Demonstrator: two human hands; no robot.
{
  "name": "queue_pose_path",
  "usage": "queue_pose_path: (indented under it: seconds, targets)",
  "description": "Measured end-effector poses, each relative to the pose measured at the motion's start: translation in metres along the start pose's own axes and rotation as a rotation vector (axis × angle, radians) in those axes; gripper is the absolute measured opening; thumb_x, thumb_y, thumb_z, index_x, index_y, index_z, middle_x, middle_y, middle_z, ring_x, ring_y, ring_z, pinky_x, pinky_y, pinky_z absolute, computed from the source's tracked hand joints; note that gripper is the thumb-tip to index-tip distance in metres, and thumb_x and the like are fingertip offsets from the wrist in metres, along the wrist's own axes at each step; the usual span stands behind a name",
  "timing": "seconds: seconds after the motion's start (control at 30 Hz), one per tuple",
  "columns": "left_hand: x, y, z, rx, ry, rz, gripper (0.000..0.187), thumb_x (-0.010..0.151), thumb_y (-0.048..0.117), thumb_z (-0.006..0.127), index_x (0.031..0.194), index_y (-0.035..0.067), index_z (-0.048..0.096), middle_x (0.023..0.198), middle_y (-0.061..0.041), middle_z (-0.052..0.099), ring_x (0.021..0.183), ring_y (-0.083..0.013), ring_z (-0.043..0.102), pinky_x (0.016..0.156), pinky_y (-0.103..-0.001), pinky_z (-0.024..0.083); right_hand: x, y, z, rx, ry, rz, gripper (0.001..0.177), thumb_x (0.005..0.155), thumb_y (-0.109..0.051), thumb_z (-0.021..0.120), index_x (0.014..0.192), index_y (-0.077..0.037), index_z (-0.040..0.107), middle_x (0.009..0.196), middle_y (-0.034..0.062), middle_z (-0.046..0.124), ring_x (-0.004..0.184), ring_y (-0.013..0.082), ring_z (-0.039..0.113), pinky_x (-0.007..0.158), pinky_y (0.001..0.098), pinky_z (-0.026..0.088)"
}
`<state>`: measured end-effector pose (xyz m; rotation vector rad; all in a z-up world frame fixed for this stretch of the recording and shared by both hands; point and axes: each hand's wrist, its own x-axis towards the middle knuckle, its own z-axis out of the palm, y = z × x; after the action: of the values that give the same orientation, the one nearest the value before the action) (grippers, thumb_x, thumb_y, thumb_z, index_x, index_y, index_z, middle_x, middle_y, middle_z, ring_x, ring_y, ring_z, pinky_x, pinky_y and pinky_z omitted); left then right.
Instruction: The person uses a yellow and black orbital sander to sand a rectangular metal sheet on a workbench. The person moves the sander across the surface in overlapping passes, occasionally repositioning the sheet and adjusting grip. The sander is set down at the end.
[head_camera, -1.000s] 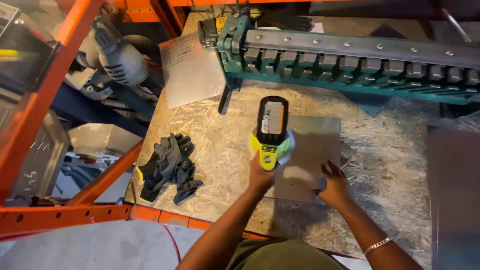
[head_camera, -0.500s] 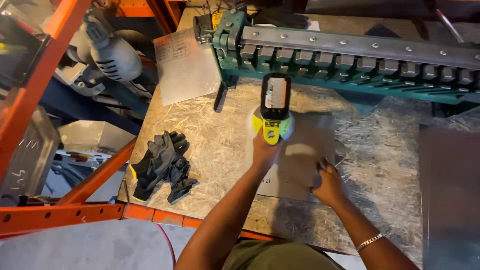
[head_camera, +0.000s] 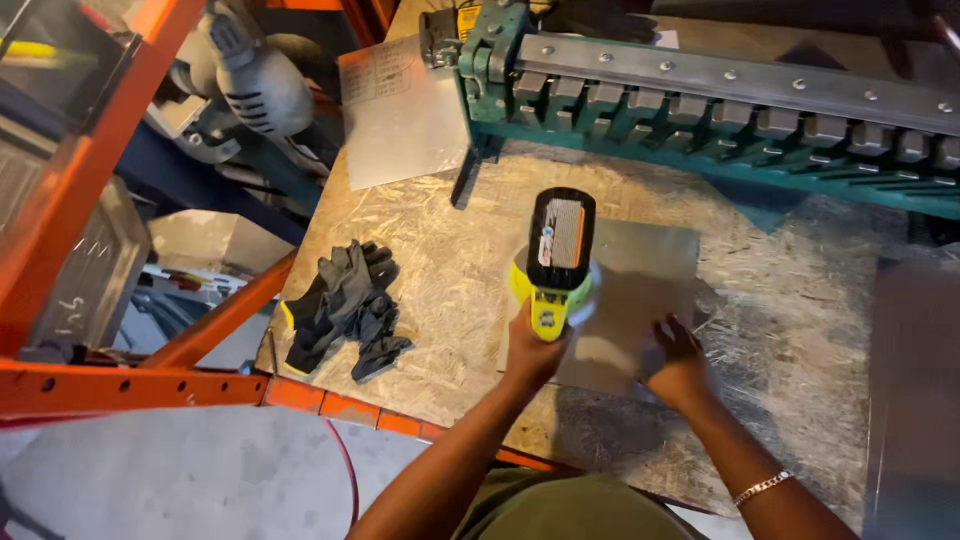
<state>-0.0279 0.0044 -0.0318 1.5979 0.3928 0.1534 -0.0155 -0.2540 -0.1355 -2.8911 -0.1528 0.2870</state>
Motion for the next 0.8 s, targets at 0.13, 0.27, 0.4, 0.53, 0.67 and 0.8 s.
queue_pose_path:
  seconds: [0.13, 0.27, 0.4, 0.53, 0.67, 0.8]
  targets:
    - [-0.016, -0.004, -0.005, 0.038, -0.009, -0.016, 0.039, 0.067, 0.009, 0.077, 0.105, 0.009, 0.066, 0.082, -0.016, 0.071, 0.077, -0.0293, 0.071, 0.07, -0.04, 0.055, -0.002, 0.002, 0.004, 0.002, 0.101, -0.053, 0.106, 0.048, -0.044, 0.095, 0.142, -0.011, 0.061, 0.156, 0.0176, 0.05, 0.14, 0.0349, 0.053, 0.117, 0.0445, 0.041]
    - [-0.004, -0.007, -0.001, 0.074, -0.025, -0.02, 0.036, 0.07, 0.012, 0.078, 0.105, 0.01, 0.066, 0.082, -0.015, 0.071, 0.078, -0.0315, 0.072, 0.068, -0.04, 0.054, 0.001, 0.01, 0.015, 0.005, 0.12, -0.082, 0.104, 0.049, -0.038, 0.094, 0.143, -0.012, 0.06, 0.157, 0.0166, 0.049, 0.14, 0.0339, 0.053, 0.117, 0.0447, 0.041]
    - [0.021, 0.007, -0.007, 0.062, -0.099, -0.006, 0.039, 0.071, 0.012, 0.077, 0.108, 0.005, 0.065, 0.084, -0.021, 0.071, 0.082, -0.0397, 0.071, 0.072, -0.047, 0.053, 0.001, 0.004, 0.01, 0.069, 0.168, -0.106, 0.102, 0.047, -0.036, 0.095, 0.139, -0.007, 0.063, 0.15, 0.022, 0.055, 0.136, 0.0408, 0.055, 0.113, 0.0505, 0.043]
    - [0.044, 0.007, -0.031, 0.014, -0.247, 0.148, 0.03, 0.064, 0.005, 0.076, 0.092, 0.0, 0.066, 0.07, -0.02, 0.063, 0.065, -0.0276, 0.062, 0.059, -0.041, 0.048, -0.007, -0.005, -0.006, 0.053, 0.169, -0.119, 0.104, 0.044, -0.036, 0.095, 0.139, -0.006, 0.063, 0.149, 0.0228, 0.056, 0.135, 0.0414, 0.056, 0.111, 0.0521, 0.043]
    - [0.069, -0.014, -0.066, -0.03, -0.342, 0.198, 0.028, 0.059, -0.002, 0.076, 0.086, -0.001, 0.067, 0.065, -0.014, 0.063, 0.06, -0.0183, 0.06, 0.053, -0.03, 0.047, -0.004, 0.003, 0.004, 0.113, 0.229, -0.144, 0.104, 0.043, -0.031, 0.096, 0.139, -0.007, 0.063, 0.146, 0.0246, 0.057, 0.132, 0.043, 0.058, 0.11, 0.0508, 0.044]
    - [0.081, -0.027, -0.09, -0.066, -0.422, 0.104, 0.03, 0.059, -0.005, 0.072, 0.088, -0.001, 0.069, 0.069, -0.013, 0.063, 0.064, -0.0157, 0.06, 0.055, -0.029, 0.048, -0.006, -0.004, -0.007, 0.14, 0.175, -0.122, 0.098, 0.047, -0.031, 0.094, 0.137, -0.006, 0.064, 0.148, 0.0246, 0.055, 0.132, 0.0444, 0.057, 0.11, 0.0517, 0.045]
